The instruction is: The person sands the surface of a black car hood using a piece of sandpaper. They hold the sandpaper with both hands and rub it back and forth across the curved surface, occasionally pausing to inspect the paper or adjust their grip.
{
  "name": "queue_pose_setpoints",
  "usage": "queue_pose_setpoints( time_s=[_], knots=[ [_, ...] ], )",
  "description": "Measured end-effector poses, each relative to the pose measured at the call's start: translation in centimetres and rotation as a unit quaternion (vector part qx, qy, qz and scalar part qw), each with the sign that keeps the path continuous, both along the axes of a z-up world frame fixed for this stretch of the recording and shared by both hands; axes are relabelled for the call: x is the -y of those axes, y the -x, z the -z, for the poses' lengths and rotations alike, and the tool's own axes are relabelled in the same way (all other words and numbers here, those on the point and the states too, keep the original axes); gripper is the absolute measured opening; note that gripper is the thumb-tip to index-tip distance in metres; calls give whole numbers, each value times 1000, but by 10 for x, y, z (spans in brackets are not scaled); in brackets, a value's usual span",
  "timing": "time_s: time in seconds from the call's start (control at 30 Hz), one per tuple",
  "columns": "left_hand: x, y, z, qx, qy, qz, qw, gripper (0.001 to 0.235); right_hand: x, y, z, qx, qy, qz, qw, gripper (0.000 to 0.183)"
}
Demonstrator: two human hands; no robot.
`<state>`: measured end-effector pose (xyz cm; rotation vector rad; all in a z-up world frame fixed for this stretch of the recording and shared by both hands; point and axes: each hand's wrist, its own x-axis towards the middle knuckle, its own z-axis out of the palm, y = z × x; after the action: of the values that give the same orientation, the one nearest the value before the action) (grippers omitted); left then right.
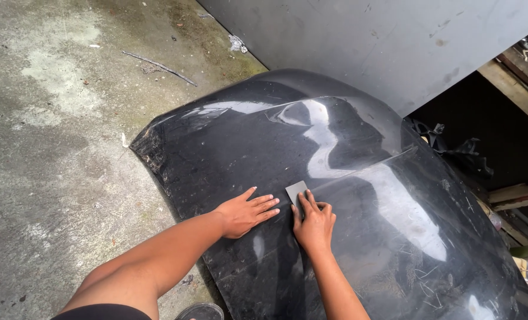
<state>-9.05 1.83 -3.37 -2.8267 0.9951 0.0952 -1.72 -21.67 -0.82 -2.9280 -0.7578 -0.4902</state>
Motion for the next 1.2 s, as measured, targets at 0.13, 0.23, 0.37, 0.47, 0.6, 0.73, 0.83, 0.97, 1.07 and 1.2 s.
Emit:
queue_pose_setpoints(
  time_s=[0.13,0.23,0.37,0.47,0.6,0.73,0.83,0.97,1.07,1.2],
  knots=[
    [3,-6,-5,-2,-4,2,1000,75,3,3,0,37,11,-25,999,42],
    [6,-9,-8,-1,-12,4,1000,76,11,-4,1,46,20,-39,998,46],
    [12,-12,-8,-8,0,4,1000,75,10,-1,-2,62,5,4,998,42],
    [13,-14,-6,5,15,12,1000,71,7,-5,-7,56,32,7,998,43],
    [22,-19,-1,15,59,29,998,65,13,-14,-23,30,68,14,997,45],
    [33,-31,3,25,77,35,996,66,13,-23,-23,8,53,39,998,46],
    [39,-40,5,17,77,29,996,69,10,-19,-27,-7,60,34,998,51],
    [40,-41,11,43,62,25,997,71,8,-11,-44,-55,83,25,995,49],
    [38,-43,8,40,48,23,998,71,5,-11,-49,-65,108,30,992,51],
    [37,-43,-1,23,35,18,999,71,0,-8,-57,-78,148,37,985,55]
  ],
)
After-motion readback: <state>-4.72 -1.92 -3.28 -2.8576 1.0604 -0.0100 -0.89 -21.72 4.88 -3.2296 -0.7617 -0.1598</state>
